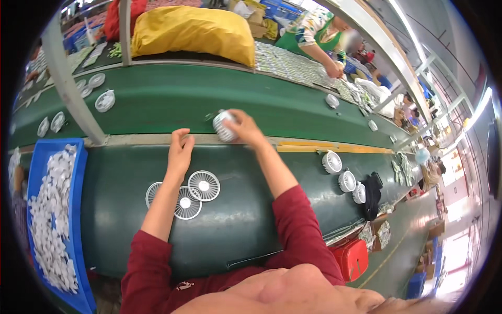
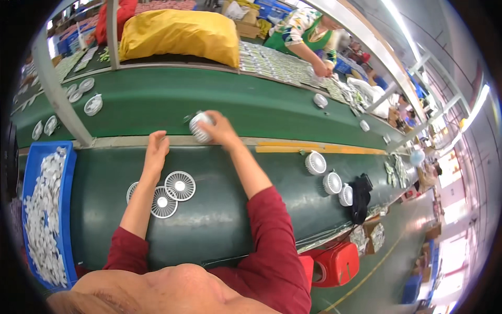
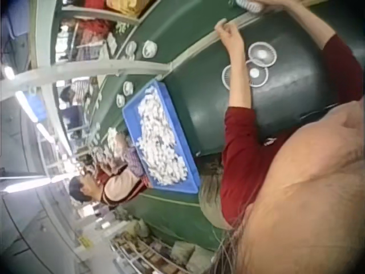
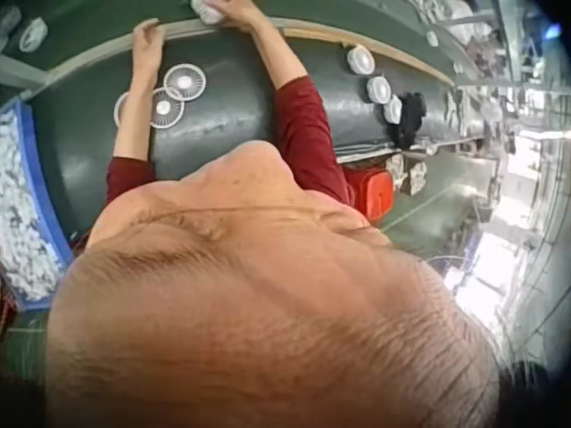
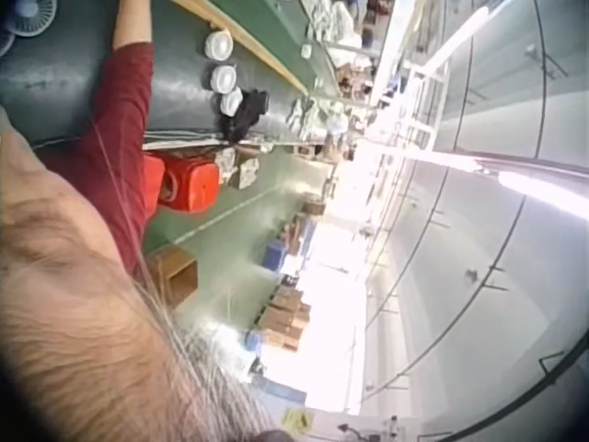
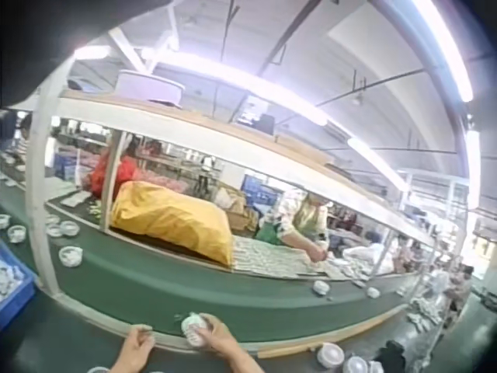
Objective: The person assembles portable fans by fitting grill covers onto fan bodies by hand and placing the assembled fan units on the conveyor belt.
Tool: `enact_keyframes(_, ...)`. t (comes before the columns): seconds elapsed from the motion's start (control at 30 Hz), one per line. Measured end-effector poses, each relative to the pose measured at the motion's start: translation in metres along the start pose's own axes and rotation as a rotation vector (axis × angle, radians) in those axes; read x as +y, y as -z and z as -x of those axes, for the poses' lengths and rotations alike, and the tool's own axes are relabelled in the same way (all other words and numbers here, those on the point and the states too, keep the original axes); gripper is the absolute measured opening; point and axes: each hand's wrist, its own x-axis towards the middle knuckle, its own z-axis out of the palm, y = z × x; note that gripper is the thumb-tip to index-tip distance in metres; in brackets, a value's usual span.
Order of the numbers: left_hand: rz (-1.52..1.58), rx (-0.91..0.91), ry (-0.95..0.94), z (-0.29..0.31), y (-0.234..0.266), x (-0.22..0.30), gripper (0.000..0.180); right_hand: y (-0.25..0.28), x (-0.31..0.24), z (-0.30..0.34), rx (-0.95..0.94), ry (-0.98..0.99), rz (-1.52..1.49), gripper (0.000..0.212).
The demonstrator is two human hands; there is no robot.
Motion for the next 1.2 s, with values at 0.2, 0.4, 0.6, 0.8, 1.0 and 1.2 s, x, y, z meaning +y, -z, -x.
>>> enact_keyframes(0.2,0.052,-0.126,-0.006,0.005,-0.027,-0.002,0.024,0.215,0.073,-0.064,0.939,0.096,0.019,0.085)
enact_keyframes(0.4,0.007,-0.049,-0.085,0.007,-0.001,0.007,0.025,0.139,0.09,-0.041,0.513,0.027,-0.137,0.032)
enact_keyframes(0.6,-0.023,-0.037,-0.203,-0.008,-0.003,0.021,0.026,0.059,0.039,0.026,0.134,0.204,-0.016,0.02)
enact_keyframes(0.8,-0.297,0.194,-0.355,-0.069,0.064,-0.002,0.034,-0.018,-0.01,0.101,-0.511,0.536,0.511,0.075)
enact_keyframes(1.0,-1.027,0.565,-0.273,-0.134,0.15,-0.01,0.051,-0.057,0.005,0.126,-0.425,0.748,0.882,0.076)
enact_keyframes(1.2,-1.285,0.476,-0.058,-0.176,0.166,-0.012,0.043,-0.057,0.03,0.127,-0.197,0.812,0.832,0.057)
